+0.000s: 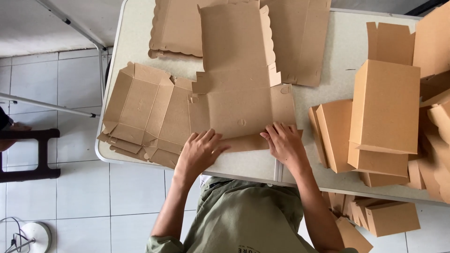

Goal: Folding a flat cardboard sheet into a box by creasing edges and tucking in tabs.

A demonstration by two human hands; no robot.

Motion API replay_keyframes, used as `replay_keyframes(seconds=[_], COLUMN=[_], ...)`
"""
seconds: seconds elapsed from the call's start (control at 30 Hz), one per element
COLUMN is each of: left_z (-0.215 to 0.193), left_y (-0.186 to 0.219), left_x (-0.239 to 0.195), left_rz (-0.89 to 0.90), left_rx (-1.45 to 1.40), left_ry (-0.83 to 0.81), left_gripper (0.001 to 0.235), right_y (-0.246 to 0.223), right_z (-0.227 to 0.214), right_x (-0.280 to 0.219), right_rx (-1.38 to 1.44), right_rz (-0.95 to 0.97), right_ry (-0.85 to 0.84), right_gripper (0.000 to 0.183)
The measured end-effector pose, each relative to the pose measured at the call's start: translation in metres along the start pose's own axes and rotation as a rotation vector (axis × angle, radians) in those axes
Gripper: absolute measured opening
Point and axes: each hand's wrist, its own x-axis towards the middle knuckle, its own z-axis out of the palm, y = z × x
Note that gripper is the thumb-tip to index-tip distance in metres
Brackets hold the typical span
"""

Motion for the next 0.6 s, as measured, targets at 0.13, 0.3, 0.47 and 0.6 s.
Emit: replay_keyframes(seconds=[0.13,0.3,0.47,0.6], left_z=[0.031,0.015,-0.006,0.027], left_y=[-0.016,0.0,0.003,-0.009], left_x=[-0.004,-0.001,0.009,0.01], left_rz=[-0.002,-0.055,-0.038,-0.09], left_rx=[0.189,0.263,0.21,-0.013], left_ry=[0.189,0.325,0.266,0.155], left_gripper=[0.037,0.04,0.032,0.048], right_y=[-0.004,-0.007,-0.01,-0.008], right_z=[0.001,0.003,-0.006,0.001], right_x=[0.006,0.006,0.012,0.012], right_rx=[-0.042,0.13,0.248,0.143], right_rz=[0.009,0.036,0.068,0.014], right_ry=[-0.001,-0.057,-0.103,-0.027], right_gripper=[0.041,0.043,0.049,0.053])
